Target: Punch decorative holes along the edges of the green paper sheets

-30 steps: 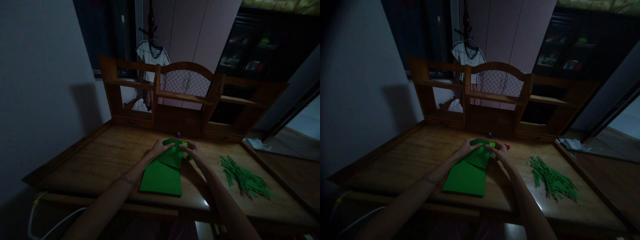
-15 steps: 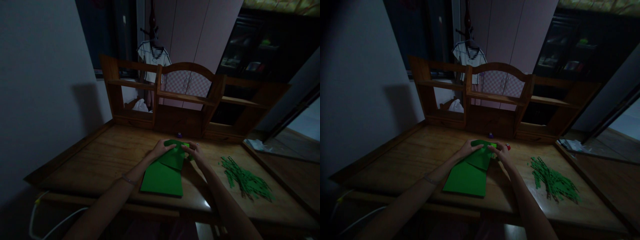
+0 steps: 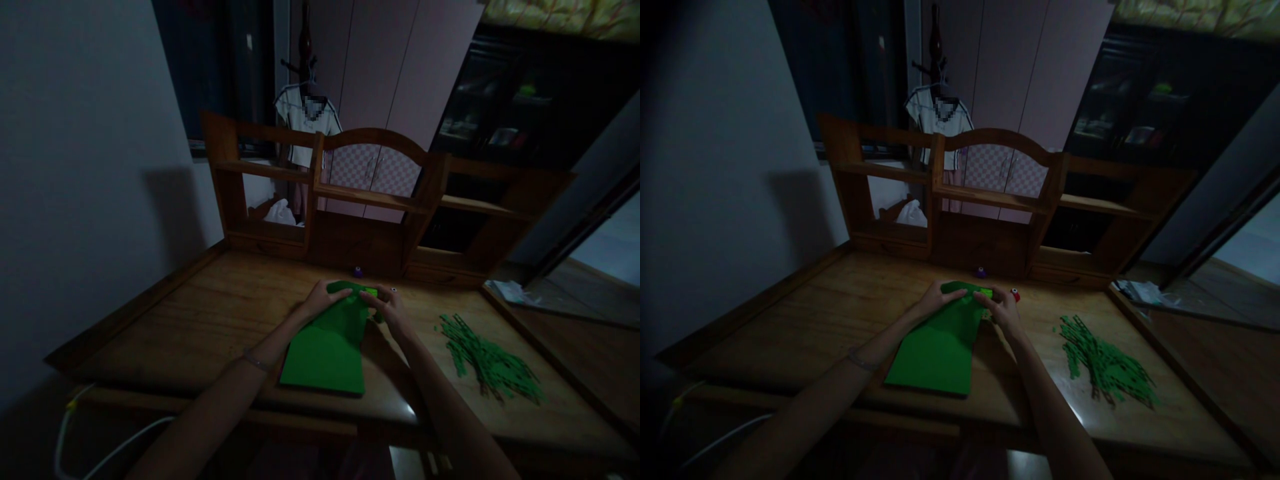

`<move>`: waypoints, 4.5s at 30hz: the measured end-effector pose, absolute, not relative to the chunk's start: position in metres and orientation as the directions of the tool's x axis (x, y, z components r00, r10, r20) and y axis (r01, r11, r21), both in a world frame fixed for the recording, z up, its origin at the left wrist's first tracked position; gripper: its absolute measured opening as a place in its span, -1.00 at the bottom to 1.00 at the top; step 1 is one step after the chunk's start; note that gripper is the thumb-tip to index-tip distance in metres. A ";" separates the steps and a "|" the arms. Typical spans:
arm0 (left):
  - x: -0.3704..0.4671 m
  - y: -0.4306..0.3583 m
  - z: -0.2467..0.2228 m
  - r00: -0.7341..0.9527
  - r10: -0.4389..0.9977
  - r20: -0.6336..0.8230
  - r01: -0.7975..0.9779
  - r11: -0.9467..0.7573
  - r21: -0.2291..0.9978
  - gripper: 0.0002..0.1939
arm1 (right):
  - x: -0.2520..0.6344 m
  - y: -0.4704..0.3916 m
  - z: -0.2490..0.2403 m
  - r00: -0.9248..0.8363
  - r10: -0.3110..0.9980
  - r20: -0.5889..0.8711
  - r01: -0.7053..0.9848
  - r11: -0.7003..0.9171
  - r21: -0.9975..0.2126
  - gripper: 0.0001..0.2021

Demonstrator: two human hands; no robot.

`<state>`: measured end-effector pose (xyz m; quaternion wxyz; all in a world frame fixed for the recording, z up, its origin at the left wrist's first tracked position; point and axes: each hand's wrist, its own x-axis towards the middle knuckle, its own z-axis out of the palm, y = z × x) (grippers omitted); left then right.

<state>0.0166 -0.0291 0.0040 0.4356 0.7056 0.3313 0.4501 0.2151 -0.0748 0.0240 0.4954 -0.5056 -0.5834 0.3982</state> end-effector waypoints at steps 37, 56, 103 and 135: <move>0.016 -0.025 0.002 0.280 0.899 0.338 0.101 -0.378 0.920 -0.63 | 0.232 -0.050 0.012 0.234 0.970 0.065 -0.350 0.147 -0.925 -0.52; 0.014 -0.025 0.008 0.131 0.967 0.221 -0.075 -0.212 0.974 -0.66 | 0.227 -0.058 0.023 0.081 0.996 0.038 -0.403 0.068 -0.913 -0.52; 0.015 -0.025 0.007 0.160 0.954 0.252 0.054 -0.263 0.963 -0.62 | 0.211 -0.076 0.034 0.069 0.953 0.294 0.025 0.293 -0.956 -0.64; 0.016 -0.026 0.007 0.226 0.940 0.254 -0.020 -0.256 0.967 -0.62 | 0.212 -0.075 0.027 -0.058 0.960 0.275 0.170 0.281 -0.945 -0.68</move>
